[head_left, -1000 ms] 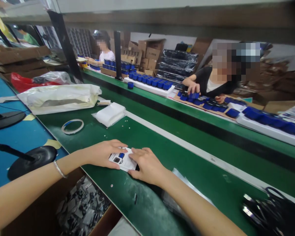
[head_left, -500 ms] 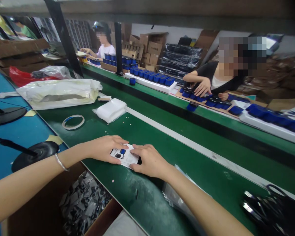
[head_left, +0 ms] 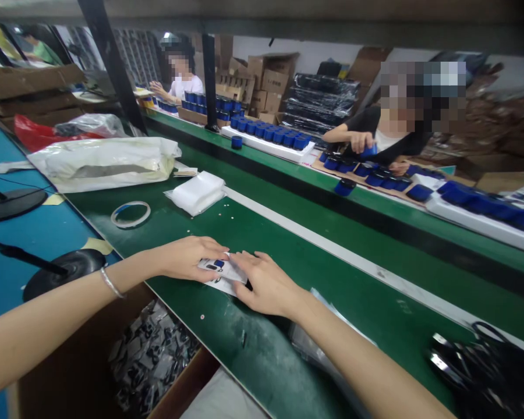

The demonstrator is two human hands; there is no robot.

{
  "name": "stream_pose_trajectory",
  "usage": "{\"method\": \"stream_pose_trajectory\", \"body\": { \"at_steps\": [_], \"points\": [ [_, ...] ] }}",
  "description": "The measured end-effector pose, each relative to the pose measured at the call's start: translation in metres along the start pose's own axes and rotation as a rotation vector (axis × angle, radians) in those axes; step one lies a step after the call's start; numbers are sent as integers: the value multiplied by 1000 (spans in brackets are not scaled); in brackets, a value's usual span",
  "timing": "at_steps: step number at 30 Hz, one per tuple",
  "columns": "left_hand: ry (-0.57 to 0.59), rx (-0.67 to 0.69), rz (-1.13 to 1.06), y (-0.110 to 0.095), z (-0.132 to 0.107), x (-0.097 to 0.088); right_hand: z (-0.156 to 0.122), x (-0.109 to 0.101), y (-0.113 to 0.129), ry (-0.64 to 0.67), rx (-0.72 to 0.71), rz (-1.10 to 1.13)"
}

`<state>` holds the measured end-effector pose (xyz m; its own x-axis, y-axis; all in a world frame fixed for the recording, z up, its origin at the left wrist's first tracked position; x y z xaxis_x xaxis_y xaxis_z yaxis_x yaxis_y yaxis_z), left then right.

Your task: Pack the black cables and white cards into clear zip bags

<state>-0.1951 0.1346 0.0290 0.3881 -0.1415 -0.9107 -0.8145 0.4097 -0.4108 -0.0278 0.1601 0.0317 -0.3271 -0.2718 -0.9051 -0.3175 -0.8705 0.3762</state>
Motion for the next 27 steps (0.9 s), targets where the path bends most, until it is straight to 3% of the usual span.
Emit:
{"method": "stream_pose_trajectory", "body": {
  "at_steps": [7, 13, 15, 18, 20, 22, 24, 27],
  "points": [
    [-79, -143, -291, 1, -4, -8, 6, 7, -8, -106, 26, -65],
    [-429, -458, -621, -1, -6, -26, -5, -24, -11, -261, 80, -78],
    [-429, -541, -727, -11, -4, -23, -15, -33, -6, -314, 38, -108],
    [-296, -637, -982, -32, -2, -7, -37, -43, 7, -424, -138, -245],
    [-236, -674, -1132, -48, -2, 7, -57, -46, 14, -432, -214, -294],
    [-246, -687, -1176, -62, -4, 19, -80, -46, 16, -353, -124, -185],
    [-306, -661, -1138, -76, -5, 31, -106, -45, 15, -299, 100, 41],
    [-352, -587, -1018, -100, -5, 49, -149, -43, 11, -486, 489, 355]
  ]
}}
Point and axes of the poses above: each hand's wrist, its own z-axis towards the middle knuckle, its own x-axis out of the palm, y = z × x, the point moved 4 cm from there along z, towards the middle knuckle, and after that the axes turned 8 degrees about -y, right-handed, at the moved point
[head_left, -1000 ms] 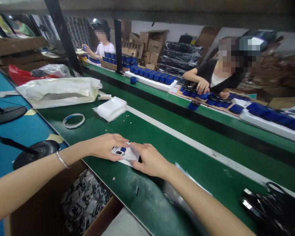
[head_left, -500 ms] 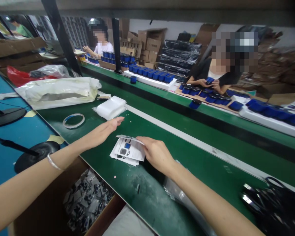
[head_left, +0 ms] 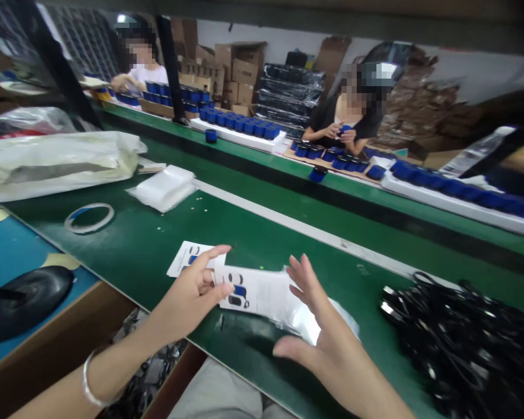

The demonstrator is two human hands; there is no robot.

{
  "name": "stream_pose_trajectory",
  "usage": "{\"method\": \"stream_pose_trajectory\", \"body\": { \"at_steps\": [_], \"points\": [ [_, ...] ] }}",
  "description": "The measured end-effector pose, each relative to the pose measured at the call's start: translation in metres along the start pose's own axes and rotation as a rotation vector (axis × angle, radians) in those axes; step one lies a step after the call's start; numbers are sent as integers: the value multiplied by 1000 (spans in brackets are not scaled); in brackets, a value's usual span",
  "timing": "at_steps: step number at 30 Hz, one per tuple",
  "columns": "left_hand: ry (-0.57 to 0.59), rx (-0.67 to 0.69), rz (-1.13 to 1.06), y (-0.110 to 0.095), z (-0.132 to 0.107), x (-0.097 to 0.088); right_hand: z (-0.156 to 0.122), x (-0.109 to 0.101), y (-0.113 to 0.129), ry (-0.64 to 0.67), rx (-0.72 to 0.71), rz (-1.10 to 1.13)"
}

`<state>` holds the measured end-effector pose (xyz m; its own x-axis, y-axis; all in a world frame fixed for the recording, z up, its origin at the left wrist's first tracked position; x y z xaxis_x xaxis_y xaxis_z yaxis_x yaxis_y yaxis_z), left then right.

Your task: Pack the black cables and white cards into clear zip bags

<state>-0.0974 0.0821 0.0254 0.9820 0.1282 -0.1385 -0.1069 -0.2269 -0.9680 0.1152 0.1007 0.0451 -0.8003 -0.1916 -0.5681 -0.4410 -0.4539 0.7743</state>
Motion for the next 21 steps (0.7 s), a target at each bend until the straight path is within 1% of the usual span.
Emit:
{"method": "stream_pose_trajectory", "body": {
  "at_steps": [1, 2, 4, 5, 8, 11, 13, 16, 18, 21],
  "points": [
    [9, 41, 70, 2, -5, 9, -11, -4, -5, -86, 88, 66],
    [25, 82, 147, 5, -9, 17, -21, -6, -9, -150, 145, 115],
    [62, 156, 244, 13, -17, 34, -39, -3, -15, -192, 181, 177],
    [74, 185, 237, 18, -20, 41, -46, 0, -16, -196, 174, 196],
    [74, 208, 35, 35, -30, 57, -66, 10, -21, -264, 160, 258],
    [58, 220, -138, 49, -42, 70, -79, 20, -27, -339, 220, 322],
    [22, 232, -142, 52, -48, 76, -84, 26, -29, -374, 269, 355],
    [-42, 229, -49, 49, -52, 81, -85, 33, -30, -387, 300, 413],
    [-38, 198, -11, 45, -51, 83, -85, 35, -29, -386, 303, 445],
    [-13, 176, -26, 40, -49, 84, -84, 35, -28, -381, 283, 434]
  ]
}}
Point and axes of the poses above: each hand's wrist, its own z-axis towards the middle knuckle, its own x-axis out of the palm, y = z × x, the point moved 4 cm from there along z, towards the middle knuckle, and after that the axes turned 8 degrees about -y, right-handed, at the moved point
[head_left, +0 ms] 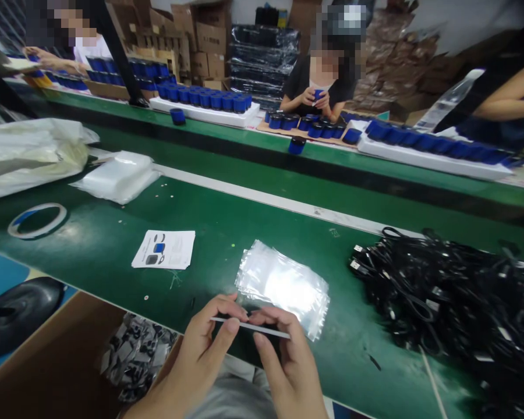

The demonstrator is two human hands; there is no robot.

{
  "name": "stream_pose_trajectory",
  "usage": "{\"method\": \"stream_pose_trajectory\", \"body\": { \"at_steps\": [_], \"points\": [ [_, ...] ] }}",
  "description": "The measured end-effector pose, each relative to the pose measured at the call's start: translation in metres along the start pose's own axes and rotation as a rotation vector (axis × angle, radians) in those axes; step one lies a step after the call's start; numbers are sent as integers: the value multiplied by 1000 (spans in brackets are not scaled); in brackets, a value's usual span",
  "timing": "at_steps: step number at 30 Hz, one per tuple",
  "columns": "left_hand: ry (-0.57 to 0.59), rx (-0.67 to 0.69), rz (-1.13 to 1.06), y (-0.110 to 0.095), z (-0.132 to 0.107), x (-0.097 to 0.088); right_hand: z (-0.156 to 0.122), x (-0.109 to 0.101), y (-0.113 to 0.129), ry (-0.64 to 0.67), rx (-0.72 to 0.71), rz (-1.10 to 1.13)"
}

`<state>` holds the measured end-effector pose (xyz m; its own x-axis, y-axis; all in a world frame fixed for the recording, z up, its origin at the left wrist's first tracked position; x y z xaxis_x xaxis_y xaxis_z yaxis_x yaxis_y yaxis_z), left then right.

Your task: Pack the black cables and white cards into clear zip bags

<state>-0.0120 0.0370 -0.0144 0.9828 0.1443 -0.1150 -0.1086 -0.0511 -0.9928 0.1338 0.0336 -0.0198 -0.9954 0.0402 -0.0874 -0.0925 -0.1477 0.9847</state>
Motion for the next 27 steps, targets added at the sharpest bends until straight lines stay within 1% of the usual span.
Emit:
{"method": "stream_pose_trajectory", "body": {
  "at_steps": [4, 6, 8, 10, 11, 12, 13, 15, 17, 18, 20, 21, 23, 24, 26, 27],
  "points": [
    [4, 38, -30, -4, 2, 0, 0, 1, 2, 0, -69, -14],
    [24, 13, -15, -5, 0, 1, 1, 0, 3, -4, -111, -10],
    [-9, -45, 5, -7, -4, 2, 3, -2, 10, -37, -212, -43],
    [-107, -126, -58, -11, -9, 1, 7, -8, 22, -100, -408, -141],
    [-154, -179, -135, -12, -12, 0, 8, -11, 30, -128, -530, -215],
    [-176, -248, -234, -14, -15, 0, 10, -14, 38, -153, -649, -300],
    [-161, -335, -341, -15, -17, 2, 11, -16, 45, -173, -751, -387],
    [-64, -516, -522, -18, -20, 8, 12, -17, 56, -175, -901, -532],
    [26, -658, -633, -22, -21, 13, 10, -15, 61, -103, -988, -631],
    [41, -696, -669, -24, -19, 15, 7, -13, 62, -52, -1020, -662],
    [30, -744, -706, -25, -15, 15, 3, -13, 62, 29, -1041, -671],
    [17, -762, -711, -25, -13, 15, 2, -15, 62, 44, -1027, -644],
    [-2, -805, -689, -23, -10, 12, 6, -26, 61, 32, -940, -578],
    [-5, -827, -667, -21, -8, 10, 10, -32, 60, 46, -886, -564],
    [12, -855, -625, -18, -6, 8, 20, -45, 58, 139, -821, -586],
    [40, -865, -612, -17, -5, 7, 25, -50, 57, 203, -807, -606]
  ]
}}
Point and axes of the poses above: each hand's wrist, its own z-axis towards the middle knuckle, its own x-axis out of the palm, y = z × x, the point moved 4 cm from there along z, towards the middle knuckle, and after that the axes turned 8 degrees about -y, right-handed, at the moved point
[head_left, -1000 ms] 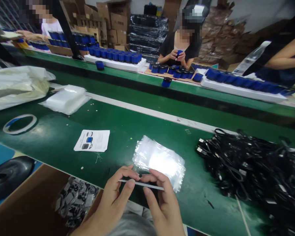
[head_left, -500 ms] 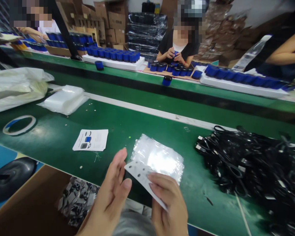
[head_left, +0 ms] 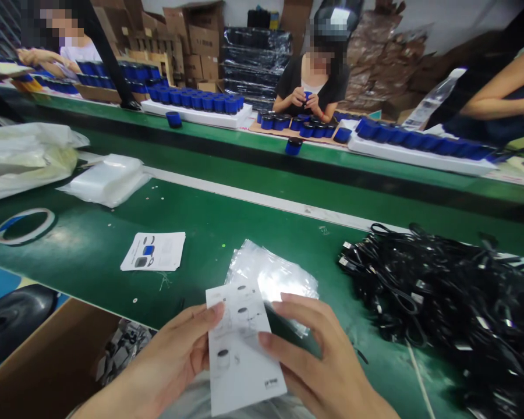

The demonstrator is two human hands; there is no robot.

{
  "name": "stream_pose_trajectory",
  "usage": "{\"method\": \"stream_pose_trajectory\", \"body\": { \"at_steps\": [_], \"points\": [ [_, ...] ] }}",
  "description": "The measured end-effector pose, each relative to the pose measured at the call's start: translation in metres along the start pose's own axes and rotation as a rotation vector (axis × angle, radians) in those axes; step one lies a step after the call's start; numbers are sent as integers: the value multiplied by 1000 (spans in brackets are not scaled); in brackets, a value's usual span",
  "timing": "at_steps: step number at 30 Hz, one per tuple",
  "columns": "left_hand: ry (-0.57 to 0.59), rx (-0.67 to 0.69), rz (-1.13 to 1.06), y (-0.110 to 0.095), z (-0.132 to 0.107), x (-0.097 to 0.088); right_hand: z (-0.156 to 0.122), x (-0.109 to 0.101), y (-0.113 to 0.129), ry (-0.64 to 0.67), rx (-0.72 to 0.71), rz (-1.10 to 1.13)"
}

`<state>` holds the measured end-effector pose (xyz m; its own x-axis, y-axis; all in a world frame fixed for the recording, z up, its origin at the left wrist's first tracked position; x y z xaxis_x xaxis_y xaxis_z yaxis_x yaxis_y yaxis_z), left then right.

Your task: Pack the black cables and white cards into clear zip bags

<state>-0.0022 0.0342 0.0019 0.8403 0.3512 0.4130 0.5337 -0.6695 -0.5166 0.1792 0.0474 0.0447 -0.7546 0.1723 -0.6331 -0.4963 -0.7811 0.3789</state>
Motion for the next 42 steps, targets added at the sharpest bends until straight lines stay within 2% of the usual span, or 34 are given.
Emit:
{"method": "stream_pose_trajectory", "body": {
  "at_steps": [3, 6, 12, 14, 16, 21, 27, 31, 34, 38, 42],
  "points": [
    [83, -42, 46, 1, 2, 2, 1, -8, -11, 135, -8, 97],
    [115, -28, 65, 3, 1, 4, -2, -3, -13, 171, 128, 248],
    [-9, 84, 196, 1, -5, 9, -10, 23, -11, -77, 559, 611],
    [-21, 93, 244, 0, -7, 13, -13, 30, -13, -111, 703, 640],
    [-14, 95, 265, 0, -8, 17, -16, 33, -14, -150, 787, 608],
    [-19, 114, 320, 5, -6, 12, -24, 38, -14, -158, 874, 567],
    [134, 105, 320, 11, 0, 12, -34, 47, -14, -203, 975, 562],
    [236, 218, 448, 3, -5, 21, -37, 49, -12, -186, 994, 513],
    [228, 289, 585, 2, -9, 25, -39, 48, -12, -171, 1004, 453],
    [160, 307, 798, 8, -8, 23, -42, 48, -12, -140, 997, 359],
    [138, 354, 823, 12, -6, 22, -42, 46, -9, -141, 983, 258]
  ]
}}
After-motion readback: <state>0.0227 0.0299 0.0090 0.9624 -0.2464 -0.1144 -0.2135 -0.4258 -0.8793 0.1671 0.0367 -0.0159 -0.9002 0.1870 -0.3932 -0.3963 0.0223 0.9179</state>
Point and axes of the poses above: each hand's wrist, its own z-axis towards the middle knuckle, its own x-axis out of the palm, y = z × x, the point moved 4 cm from there along z, towards the middle knuckle, and after that the axes turned 8 degrees about -y, right-handed, at the moved point
